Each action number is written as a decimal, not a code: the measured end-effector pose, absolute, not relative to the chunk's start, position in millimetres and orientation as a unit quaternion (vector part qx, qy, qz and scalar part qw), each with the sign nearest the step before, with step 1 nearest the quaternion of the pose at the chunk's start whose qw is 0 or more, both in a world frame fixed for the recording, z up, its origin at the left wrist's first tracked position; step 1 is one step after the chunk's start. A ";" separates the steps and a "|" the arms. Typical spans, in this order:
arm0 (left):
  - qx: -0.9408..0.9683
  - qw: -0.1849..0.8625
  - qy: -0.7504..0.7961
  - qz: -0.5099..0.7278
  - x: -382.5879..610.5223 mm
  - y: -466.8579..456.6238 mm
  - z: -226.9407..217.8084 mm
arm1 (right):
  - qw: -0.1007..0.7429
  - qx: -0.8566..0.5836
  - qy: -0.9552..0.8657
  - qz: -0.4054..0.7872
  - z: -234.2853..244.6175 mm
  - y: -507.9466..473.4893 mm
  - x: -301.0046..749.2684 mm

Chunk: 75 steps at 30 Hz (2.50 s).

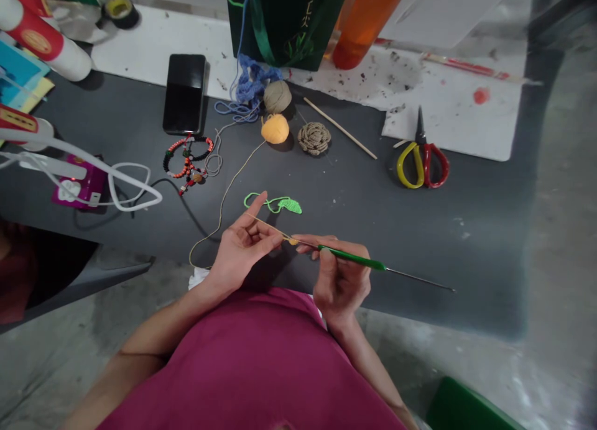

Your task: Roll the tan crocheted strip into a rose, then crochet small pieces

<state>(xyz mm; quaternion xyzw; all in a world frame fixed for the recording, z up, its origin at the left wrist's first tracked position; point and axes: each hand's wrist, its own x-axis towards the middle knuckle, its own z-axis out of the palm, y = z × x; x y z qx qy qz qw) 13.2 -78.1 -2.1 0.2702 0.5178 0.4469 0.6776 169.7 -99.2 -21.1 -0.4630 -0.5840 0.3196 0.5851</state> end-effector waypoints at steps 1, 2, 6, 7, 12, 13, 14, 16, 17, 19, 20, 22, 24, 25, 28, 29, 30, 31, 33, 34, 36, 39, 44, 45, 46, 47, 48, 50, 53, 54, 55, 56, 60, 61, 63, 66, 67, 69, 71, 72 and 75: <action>0.271 0.677 0.519 0.446 13.2 -78.1 -2.2 | 0.586 -0.464 -0.582 0.320 -20.6 -98.9 169.6; 0.272 0.677 0.519 0.445 13.1 -78.1 -2.3 | 0.588 -0.465 -0.579 0.321 -20.1 -98.8 169.6; 0.272 0.682 0.512 0.447 13.0 -78.5 -2.2 | 0.591 -0.459 -0.573 0.335 -18.4 -98.8 170.3; 0.271 0.683 0.511 0.447 12.9 -78.5 -1.8 | 0.591 -0.457 -0.571 0.339 -18.0 -98.9 170.5; 0.266 0.687 0.506 0.449 12.8 -78.5 0.3 | 0.586 -0.447 -0.576 0.353 -16.9 -99.0 171.4; 0.264 0.688 0.505 0.449 12.7 -78.6 0.5 | 0.586 -0.445 -0.577 0.354 -17.0 -98.9 171.6; 0.262 0.689 0.504 0.450 12.7 -78.8 0.4 | 0.587 -0.444 -0.577 0.354 -17.1 -98.9 171.7; 0.260 0.691 0.503 0.449 12.6 -79.2 0.2 | 0.587 -0.445 -0.575 0.355 -17.3 -98.9 171.8; 0.259 0.692 0.501 0.450 12.5 -79.4 0.1 | 0.586 -0.445 -0.575 0.358 -17.3 -99.0 171.9; 0.259 0.694 0.500 0.450 12.3 -79.6 0.1 | 0.583 -0.444 -0.576 0.363 -17.2 -99.4 172.0; 0.259 0.693 0.499 0.450 12.3 -79.7 0.2 | 0.581 -0.445 -0.576 0.363 -17.2 -99.6 172.1; 0.260 0.693 0.499 0.450 12.3 -79.6 0.4 | 0.579 -0.447 -0.578 0.362 -17.6 -100.0 172.4; 0.262 0.694 0.497 0.450 12.4 -79.4 0.5 | 0.578 -0.446 -0.581 0.360 -18.3 -100.3 172.6; 0.262 0.694 0.496 0.451 12.5 -79.3 0.4 | 0.577 -0.445 -0.583 0.360 -18.7 -100.4 172.7; 0.262 0.695 0.494 0.452 12.7 -79.4 -0.2 | 0.576 -0.441 -0.587 0.361 -19.1 -100.3 173.0; 0.262 0.695 0.494 0.452 12.7 -79.5 -0.3 | 0.575 -0.439 -0.587 0.362 -18.9 -100.2 173.0; 0.263 0.695 0.494 0.452 12.7 -79.7 -0.3 | 0.575 -0.438 -0.588 0.363 -18.6 -100.1 173.1; 0.263 0.693 0.495 0.453 12.8 -79.8 -0.1 | 0.574 -0.437 -0.590 0.363 -18.3 -100.1 173.3; 0.269 0.687 0.502 0.452 13.0 -80.0 1.0 | 0.569 -0.436 -0.596 0.362 -18.0 -100.1 173.7; 0.275 0.680 0.509 0.450 13.2 -80.1 1.8 | 0.566 -0.436 -0.600 0.359 -18.2 -100.1 174.0; 0.296 0.660 0.526 0.447 13.9 -80.6 3.7 | 0.564 -0.433 -0.611 0.349 -19.1 -100.2 174.8; 0.343 0.608 0.552 0.456 15.6 -82.8 4.8 | 0.563 -0.424 -0.632 0.321 -20.2 -99.8 175.8; 0.452 0.492 0.576 0.471 17.4 -89.6 -0.3 | 0.541 -0.435 -0.665 0.274 -18.3 -97.0 176.6; 0.470 0.473 0.578 0.471 17.3 -90.8 -1.5 | 0.539 -0.434 -0.672 0.263 -18.0 -96.6 176.6; 0.486 0.454 0.579 0.471 17.0 -91.7 -2.4 | 0.539 -0.432 -0.677 0.253 -17.9 -96.3 176.5; 0.498 0.438 0.583 0.470 16.5 -92.5 -2.8 | 0.538 -0.432 -0.681 0.246 -18.0 -96.1 176.3; 0.508 0.422 0.589 0.466 15.9 -93.0 -2.9 | 0.538 -0.431 -0.684 0.239 -18.3 -96.2 175.9; 0.525 0.393 0.599 0.460 14.5 -93.7 -2.0 | 0.541 -0.434 -0.683 0.229 -18.8 -96.4 175.1; 0.544 0.379 0.592 0.460 13.6 -94.1 0.6 | 0.542 -0.443 -0.677 0.229 -18.8 -96.4 173.8; 0.540 0.387 0.587 0.463 13.9 -94.0 1.6 | 0.542 -0.442 -0.676 0.232 -18.7 -96.2 173.6; 0.529 0.401 0.583 0.468 14.5 -93.5 2.7 | 0.544 -0.439 -0.676 0.235 -18.8 -95.8 173.6; 0.508 0.422 0.580 0.476 15.3 -92.7 3.9 | 0.546 -0.434 -0.676 0.238 -19.1 -95.6 173.7; 0.353 0.601 0.526 0.487 18.2 -86.2 7.3 | 0.555 -0.430 -0.673 0.234 -23.8 -95.7 174.0; 0.304 0.654 0.501 0.479 18.2 -84.2 7.4 | 0.558 -0.431 -0.672 0.226 -25.7 -96.2 173.8; 0.217 0.735 0.454 0.455 17.3 -81.1 6.7 | 0.567 -0.433 -0.666 0.218 -29.3 -97.4 173.0; 0.131 0.795 0.415 0.422 15.1 -78.8 4.5 | 0.587 -0.429 -0.638 0.253 -33.2 -99.0 170.7; 0.113 0.805 0.410 0.415 14.5 -78.6 3.9 | 0.593 -0.427 -0.625 0.273 -33.8 -99.4 169.8; 0.091 0.815 0.403 0.406 13.9 -78.5 3.0 | 0.609 -0.418 -0.596 0.314 -34.4 -99.8 167.9; 0.082 0.819 0.402 0.401 13.9 -78.5 2.6 | 0.626 -0.410 -0.566 0.346 -33.8 -99.8 165.9; 0.082 0.819 0.403 0.400 13.9 -78.4 2.4 | 0.632 -0.408 -0.553 0.357 -33.1 -99.7 165.1; 0.088 0.817 0.409 0.397 13.5 -78.2 2.0 | 0.642 -0.415 -0.527 0.372 -30.2 -99.6 163.7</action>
